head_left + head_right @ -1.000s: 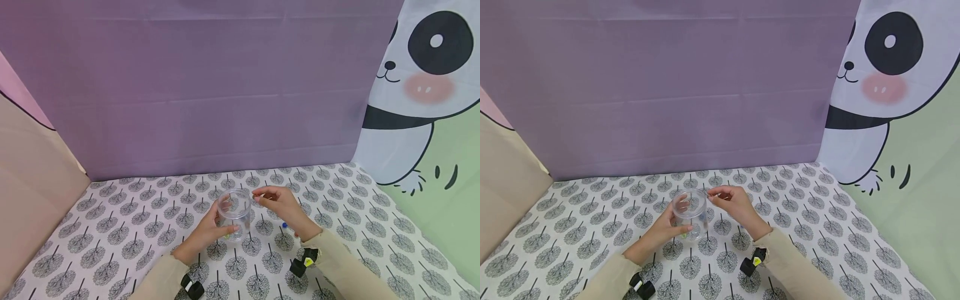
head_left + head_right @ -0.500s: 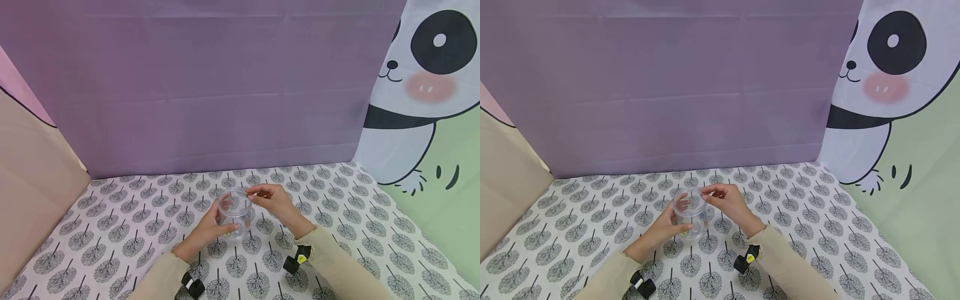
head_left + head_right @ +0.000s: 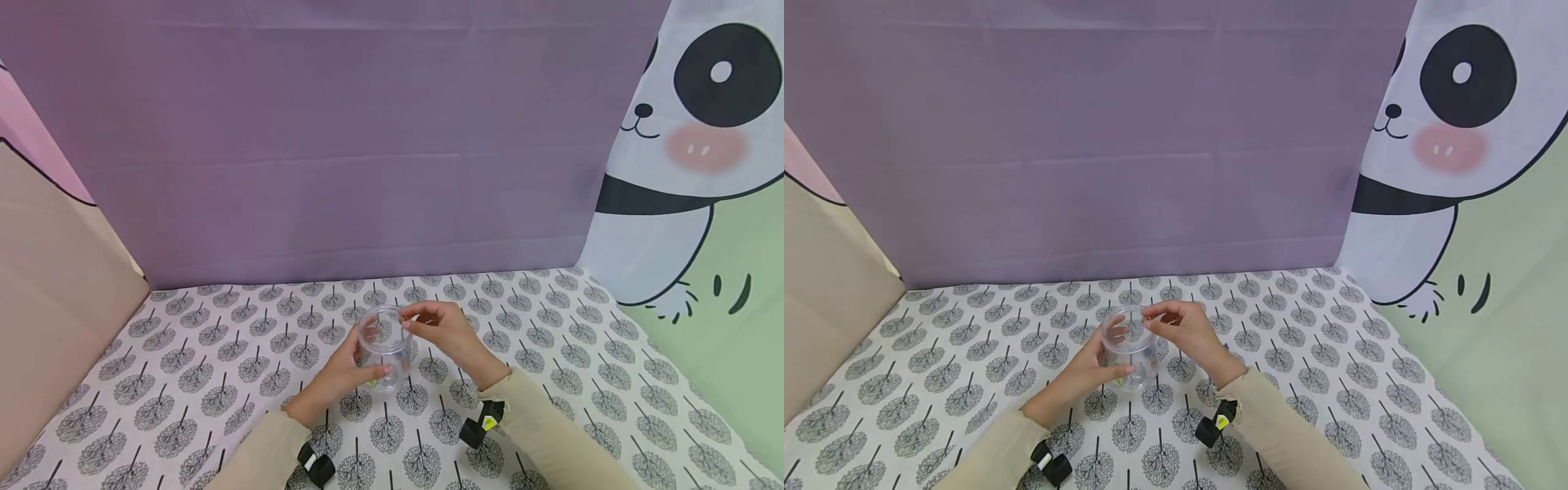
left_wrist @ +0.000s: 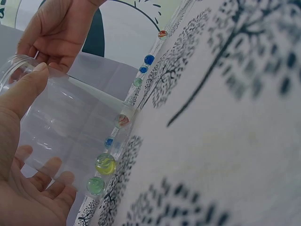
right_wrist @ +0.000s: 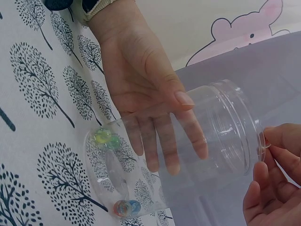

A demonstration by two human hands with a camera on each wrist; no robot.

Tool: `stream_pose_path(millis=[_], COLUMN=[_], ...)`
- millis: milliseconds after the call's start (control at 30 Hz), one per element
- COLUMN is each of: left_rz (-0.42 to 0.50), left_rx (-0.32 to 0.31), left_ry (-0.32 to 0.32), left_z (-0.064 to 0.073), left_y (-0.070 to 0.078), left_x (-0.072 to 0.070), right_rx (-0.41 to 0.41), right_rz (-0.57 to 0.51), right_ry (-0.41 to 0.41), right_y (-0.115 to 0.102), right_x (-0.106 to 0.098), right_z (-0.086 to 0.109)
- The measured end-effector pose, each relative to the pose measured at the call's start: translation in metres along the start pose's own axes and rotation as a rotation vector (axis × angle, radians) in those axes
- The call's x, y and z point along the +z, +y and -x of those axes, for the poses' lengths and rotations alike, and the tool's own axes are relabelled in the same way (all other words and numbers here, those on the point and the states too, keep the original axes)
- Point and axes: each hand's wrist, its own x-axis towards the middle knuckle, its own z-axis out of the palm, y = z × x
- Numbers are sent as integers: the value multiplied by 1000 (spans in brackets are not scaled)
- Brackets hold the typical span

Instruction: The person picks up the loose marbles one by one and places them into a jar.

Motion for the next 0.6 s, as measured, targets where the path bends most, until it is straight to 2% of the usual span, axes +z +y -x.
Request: stream_pose_path(millis=[600], left_rz=[15], left_rx=[1], left_ry=[-7], left_z=[-1], left_y=[-1], left_x=[0], right_rx=[-28], right_rz=[-28], right_ry=[-15], right_y=[0], right_x=[1], right_z=[-1])
